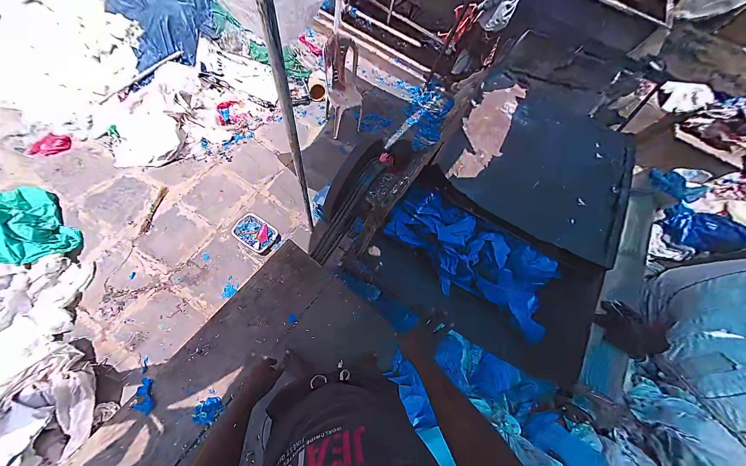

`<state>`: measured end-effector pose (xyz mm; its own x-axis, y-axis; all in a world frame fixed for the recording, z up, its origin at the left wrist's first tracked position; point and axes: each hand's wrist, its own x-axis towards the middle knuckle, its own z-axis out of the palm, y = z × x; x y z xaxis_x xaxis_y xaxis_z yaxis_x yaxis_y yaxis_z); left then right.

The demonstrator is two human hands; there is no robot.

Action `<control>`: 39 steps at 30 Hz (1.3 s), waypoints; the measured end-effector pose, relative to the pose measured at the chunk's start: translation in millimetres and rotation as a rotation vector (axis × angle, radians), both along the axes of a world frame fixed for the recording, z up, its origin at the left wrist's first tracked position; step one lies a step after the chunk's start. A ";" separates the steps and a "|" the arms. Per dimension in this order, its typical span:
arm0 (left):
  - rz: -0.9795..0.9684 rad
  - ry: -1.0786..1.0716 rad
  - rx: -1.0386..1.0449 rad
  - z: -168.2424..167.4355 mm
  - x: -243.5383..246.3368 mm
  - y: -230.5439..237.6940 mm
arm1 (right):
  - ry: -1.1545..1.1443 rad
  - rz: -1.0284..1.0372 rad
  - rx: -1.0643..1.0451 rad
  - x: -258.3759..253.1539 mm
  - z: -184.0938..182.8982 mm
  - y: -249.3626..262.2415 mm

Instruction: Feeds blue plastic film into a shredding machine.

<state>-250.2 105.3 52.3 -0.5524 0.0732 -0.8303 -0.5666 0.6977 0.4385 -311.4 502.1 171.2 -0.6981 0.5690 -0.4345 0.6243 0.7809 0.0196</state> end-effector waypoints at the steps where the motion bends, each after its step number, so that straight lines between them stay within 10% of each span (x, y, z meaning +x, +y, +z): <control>1: 0.042 0.016 -0.003 5.4 1.8 6.8 | 0.003 0.003 -0.019 -0.5 4.0 1.1; 13: 0.365 0.554 0.051 94.9 -94.0 143.4 | 0.020 0.262 -0.343 13.2 23.4 64.1; 17: 0.377 0.934 0.064 138.5 -164.5 191.6 | 0.320 -0.031 -0.639 15.5 73.7 114.5; 22: 0.236 1.140 0.097 180.3 -240.6 239.0 | 0.806 -0.206 -0.338 28.4 103.3 188.3; 26: 0.119 1.134 0.175 196.2 -290.2 275.5 | 1.028 -0.239 -0.048 35.5 110.1 253.2; 39: -0.240 0.717 -0.174 238.4 -381.2 366.4 | 0.390 -0.569 -0.096 1.1 118.9 325.3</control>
<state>-631.3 471.7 290.7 -0.9447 0.1599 -0.2864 -0.0107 0.8577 0.5141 -310.2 827.4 290.1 -0.4185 0.8641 -0.2795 0.8843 0.3175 -0.3423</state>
